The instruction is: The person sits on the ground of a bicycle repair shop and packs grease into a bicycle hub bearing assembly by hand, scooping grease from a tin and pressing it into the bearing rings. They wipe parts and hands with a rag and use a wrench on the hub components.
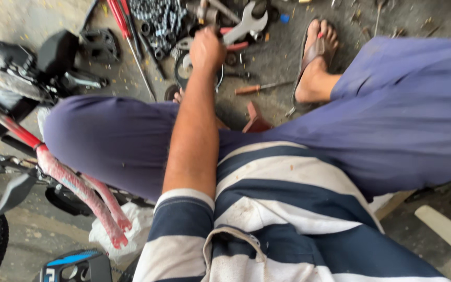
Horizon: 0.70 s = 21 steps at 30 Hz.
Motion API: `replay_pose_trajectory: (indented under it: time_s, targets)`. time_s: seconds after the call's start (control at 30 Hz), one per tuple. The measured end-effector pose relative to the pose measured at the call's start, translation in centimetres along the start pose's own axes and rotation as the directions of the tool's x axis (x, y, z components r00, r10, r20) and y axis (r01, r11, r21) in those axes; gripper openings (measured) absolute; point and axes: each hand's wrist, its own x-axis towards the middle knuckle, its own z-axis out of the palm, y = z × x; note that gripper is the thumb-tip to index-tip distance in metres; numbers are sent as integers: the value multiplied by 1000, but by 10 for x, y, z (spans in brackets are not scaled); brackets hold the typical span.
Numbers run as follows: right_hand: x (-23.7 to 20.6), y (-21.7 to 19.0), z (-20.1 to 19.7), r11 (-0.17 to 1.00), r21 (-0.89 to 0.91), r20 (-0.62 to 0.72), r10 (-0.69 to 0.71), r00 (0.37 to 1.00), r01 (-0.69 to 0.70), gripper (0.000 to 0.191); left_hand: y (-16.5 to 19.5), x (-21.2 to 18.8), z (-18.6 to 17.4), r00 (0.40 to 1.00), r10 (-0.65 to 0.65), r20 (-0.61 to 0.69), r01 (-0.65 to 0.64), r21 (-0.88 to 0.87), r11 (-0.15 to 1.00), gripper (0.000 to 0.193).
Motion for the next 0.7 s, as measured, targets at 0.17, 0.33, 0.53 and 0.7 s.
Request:
replay_pose_trajectory:
  time_s: [0.17,0.33,0.53,0.7]
  targets:
    - [28,1,4,999,41,-19,25,1000,-25,24,8,1,8,930,-12,368,-40,134,990,29]
    - [40,-13,-11,996,84,-27,36,999,-33,23,49,18,20,939,284,193,-313,142,939,24]
    - [44,-75,-16,994,104,100,-54,994,43,22,105,50,44,674,713,190,-732,295,614,24]
    - [47,-151,-2,873,-267,213,-360,908,409,17,144,78,64,691,653,309,-672,607,425,34]
